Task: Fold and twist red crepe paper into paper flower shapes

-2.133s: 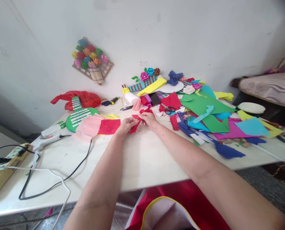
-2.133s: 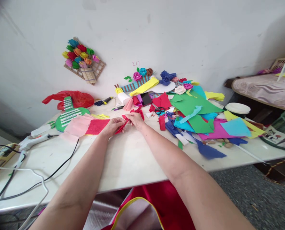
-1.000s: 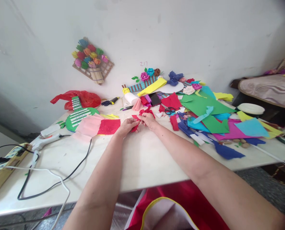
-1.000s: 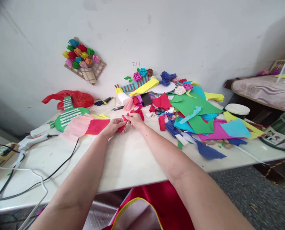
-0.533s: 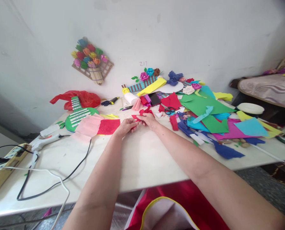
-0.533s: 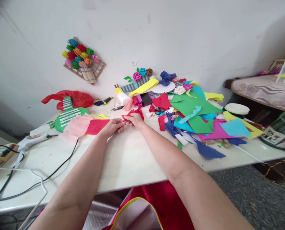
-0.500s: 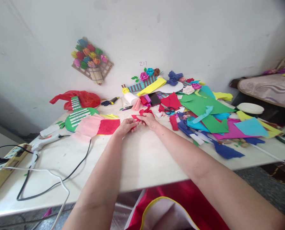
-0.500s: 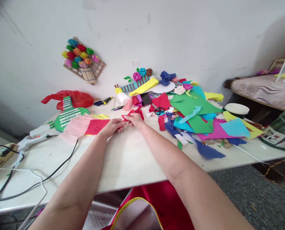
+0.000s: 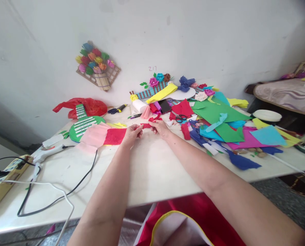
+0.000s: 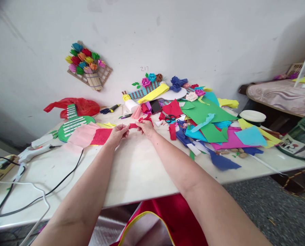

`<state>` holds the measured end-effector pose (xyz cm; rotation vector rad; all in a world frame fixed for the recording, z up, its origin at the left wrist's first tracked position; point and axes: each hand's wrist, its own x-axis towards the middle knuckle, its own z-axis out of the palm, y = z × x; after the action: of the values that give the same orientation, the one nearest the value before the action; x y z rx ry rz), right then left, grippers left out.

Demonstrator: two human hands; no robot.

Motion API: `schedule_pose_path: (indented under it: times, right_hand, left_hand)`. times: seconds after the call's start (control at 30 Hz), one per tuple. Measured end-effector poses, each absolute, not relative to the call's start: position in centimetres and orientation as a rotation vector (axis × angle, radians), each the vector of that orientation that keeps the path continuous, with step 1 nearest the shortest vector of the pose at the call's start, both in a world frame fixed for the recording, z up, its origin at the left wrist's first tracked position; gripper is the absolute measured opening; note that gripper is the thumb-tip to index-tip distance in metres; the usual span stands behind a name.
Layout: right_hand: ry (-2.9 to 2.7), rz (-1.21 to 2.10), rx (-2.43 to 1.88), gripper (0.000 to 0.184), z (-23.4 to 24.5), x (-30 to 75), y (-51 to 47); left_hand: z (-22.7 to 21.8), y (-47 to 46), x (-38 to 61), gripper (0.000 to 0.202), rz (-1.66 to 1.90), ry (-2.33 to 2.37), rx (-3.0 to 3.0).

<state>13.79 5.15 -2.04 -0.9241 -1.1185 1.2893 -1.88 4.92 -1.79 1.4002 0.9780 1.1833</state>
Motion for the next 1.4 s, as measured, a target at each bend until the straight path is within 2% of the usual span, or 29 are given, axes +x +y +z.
schedule_pose_path:
  times: [0.23,0.57,0.77,1.03,1.2,1.4]
  right_hand:
    - [-1.305,1.311,-0.936,0.019,-1.9,14.3,5.0]
    - [-1.274,1.181,-0.947,0.025,-2.2,15.0,6.1]
    - [-0.939,1.083,-1.041,0.02,-2.4,16.0,6.9]
    - [-0.758,1.108,-1.205,0.006,-1.9,16.0,6.8]
    - [-0.944,0.971,-1.221,0.01,-2.6,15.5,7.2]
    - [-1.321,0.689,-1.381,0.022,-2.7,14.4,6.5]
  left_hand:
    - [-1.6,5.2,-2.4,0.032,1.398,0.943,1.291]
    - [-1.5,5.3,-2.2,0.036,1.461,1.013,1.282]
    - [-1.4,5.4,-2.7,0.039,1.616,1.096,1.183]
    - [-1.5,6.4,-3.9,0.024,1.781,1.542,1.145]
    - [-1.0,6.1,-5.1,0.013,1.501,2.208,1.312]
    - [-1.2,5.8,-4.9,0.018,1.048,2.37,1.601]
